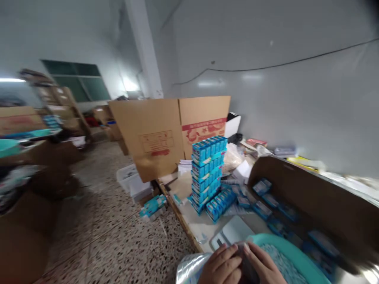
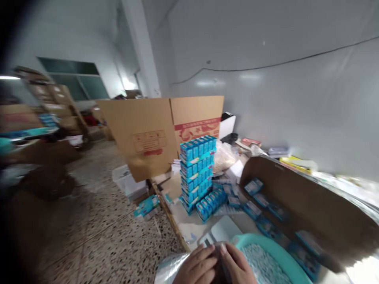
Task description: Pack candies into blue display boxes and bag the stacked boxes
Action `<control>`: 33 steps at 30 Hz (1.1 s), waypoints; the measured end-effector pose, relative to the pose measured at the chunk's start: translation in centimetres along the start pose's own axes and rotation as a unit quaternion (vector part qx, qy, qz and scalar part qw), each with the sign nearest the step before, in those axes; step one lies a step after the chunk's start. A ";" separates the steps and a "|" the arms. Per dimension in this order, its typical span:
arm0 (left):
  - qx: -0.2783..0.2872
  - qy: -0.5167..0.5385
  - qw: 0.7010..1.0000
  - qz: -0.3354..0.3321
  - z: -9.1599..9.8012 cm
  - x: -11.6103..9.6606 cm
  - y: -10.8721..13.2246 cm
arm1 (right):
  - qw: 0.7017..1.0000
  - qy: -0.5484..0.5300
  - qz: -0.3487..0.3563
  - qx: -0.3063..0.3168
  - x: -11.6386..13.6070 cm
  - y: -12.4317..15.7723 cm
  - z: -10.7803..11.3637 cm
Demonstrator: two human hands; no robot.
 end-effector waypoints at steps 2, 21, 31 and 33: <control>-0.013 0.048 0.999 0.014 -0.3 0.2 -0.6 | 0.999 -0.030 -0.024 -0.027 -0.6 -0.4 0.6; -0.190 0.498 0.538 0.653 -9.7 16.1 6.7 | 0.851 -0.151 -0.154 -0.478 -13.8 5.9 17.4; -0.209 0.440 0.515 0.705 -9.1 17.3 9.9 | 0.815 0.024 -0.117 -0.567 -14.6 7.4 23.2; -0.201 0.435 0.520 0.707 -9.4 17.6 10.5 | 0.781 0.163 0.020 -0.603 -8.7 8.1 22.1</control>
Point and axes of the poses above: each hand's wrist, its own y-axis away from the middle knuckle, its own z-axis out of the back of the hand, x = y × z, the point moved 9 cm from there along -y, towards the middle knuckle, and after that the axes turned 12 degrees about -z, right-handed, at the moved point
